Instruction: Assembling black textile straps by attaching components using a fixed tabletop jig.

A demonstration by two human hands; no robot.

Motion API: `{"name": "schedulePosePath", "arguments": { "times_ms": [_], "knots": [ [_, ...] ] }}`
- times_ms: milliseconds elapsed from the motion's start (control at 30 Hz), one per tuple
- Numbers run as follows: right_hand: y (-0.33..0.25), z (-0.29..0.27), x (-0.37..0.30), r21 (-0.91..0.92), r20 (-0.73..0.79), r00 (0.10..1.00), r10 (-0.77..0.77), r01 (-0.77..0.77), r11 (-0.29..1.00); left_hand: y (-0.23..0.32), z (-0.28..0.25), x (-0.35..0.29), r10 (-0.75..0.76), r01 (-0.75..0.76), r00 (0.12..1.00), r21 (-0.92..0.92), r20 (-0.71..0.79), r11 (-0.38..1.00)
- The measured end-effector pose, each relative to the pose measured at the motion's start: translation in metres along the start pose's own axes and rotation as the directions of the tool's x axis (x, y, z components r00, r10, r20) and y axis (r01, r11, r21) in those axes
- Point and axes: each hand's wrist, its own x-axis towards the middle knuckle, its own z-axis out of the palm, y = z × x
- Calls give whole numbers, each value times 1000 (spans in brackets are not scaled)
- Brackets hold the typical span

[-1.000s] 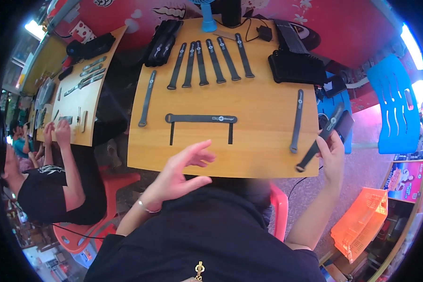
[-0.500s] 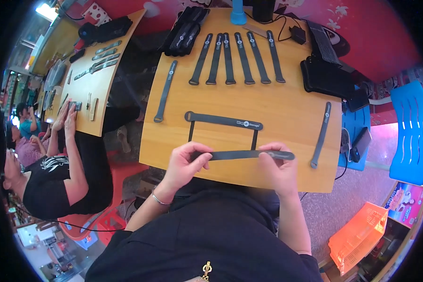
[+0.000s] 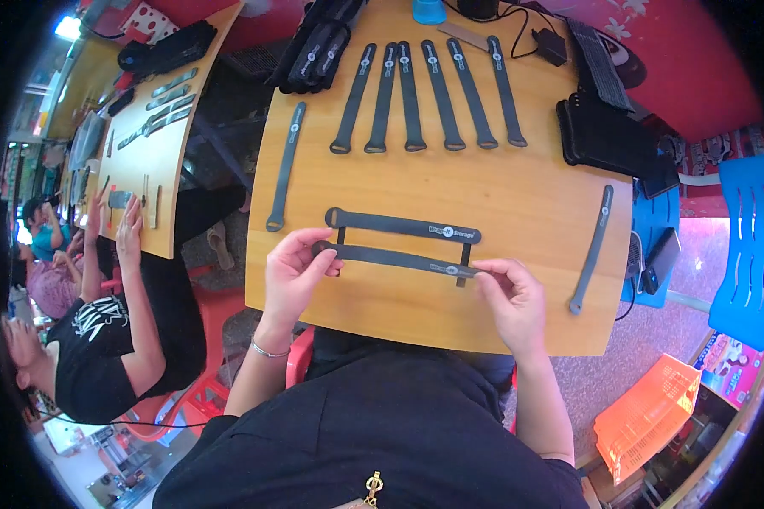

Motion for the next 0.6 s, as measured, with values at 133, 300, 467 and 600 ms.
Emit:
{"name": "schedulePosePath", "arguments": {
  "times_ms": [133,300,467,600],
  "knots": [
    [1,-1,9,-24,-21,1000,2,-2,1000,1,-4,8,14,-11,999,77,-49,997],
    [10,-5,16,-219,-88,992,-88,67,973,-12,-5,11,159,-134,983,242,-87,961],
    [19,-4,17,-449,-16,945,-326,284,847,-33,-10,16,406,-353,913,452,-24,819],
    [19,-1,20,-446,-8,924,-381,338,829,-40,-10,16,326,-283,940,306,-100,909]
  ]
}}
